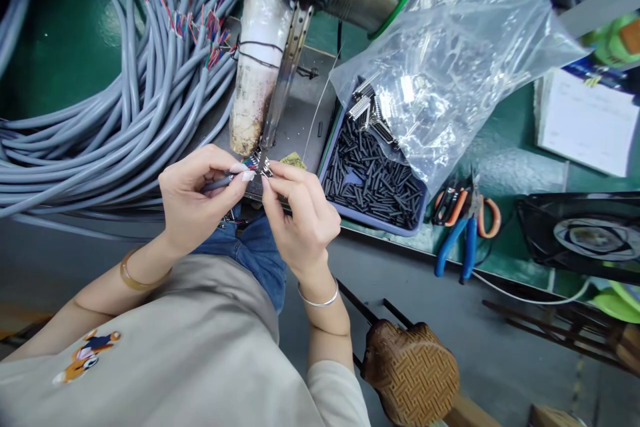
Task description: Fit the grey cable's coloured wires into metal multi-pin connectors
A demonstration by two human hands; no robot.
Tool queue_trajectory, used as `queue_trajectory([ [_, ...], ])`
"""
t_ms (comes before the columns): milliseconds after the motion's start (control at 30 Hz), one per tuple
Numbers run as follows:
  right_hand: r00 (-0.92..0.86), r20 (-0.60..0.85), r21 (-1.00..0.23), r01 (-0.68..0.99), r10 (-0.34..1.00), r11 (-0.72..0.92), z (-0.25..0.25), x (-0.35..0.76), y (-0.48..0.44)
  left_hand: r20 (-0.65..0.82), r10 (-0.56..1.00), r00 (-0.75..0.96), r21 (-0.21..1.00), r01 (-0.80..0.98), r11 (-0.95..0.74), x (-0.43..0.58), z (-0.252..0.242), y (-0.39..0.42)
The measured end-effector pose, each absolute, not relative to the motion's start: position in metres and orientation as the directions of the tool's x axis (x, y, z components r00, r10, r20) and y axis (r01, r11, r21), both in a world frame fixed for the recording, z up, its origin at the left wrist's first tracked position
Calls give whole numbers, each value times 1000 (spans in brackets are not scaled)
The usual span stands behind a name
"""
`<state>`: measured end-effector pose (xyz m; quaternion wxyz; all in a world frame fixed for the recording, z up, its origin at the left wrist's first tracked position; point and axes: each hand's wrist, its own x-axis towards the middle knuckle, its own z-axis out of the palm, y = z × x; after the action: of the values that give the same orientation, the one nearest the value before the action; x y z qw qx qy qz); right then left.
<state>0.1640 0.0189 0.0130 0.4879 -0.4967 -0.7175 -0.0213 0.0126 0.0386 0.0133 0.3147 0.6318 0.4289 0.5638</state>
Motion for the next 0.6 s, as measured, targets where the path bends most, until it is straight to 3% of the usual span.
queue_trajectory([
  [333,-84,716,-419,743,693,522,7,169,12,329,944,27,916,236,-326,11,12,33],
  [600,-110,734,-380,751,670,540,7,170,10,373,927,34,896,246,-370,11,12,31],
])
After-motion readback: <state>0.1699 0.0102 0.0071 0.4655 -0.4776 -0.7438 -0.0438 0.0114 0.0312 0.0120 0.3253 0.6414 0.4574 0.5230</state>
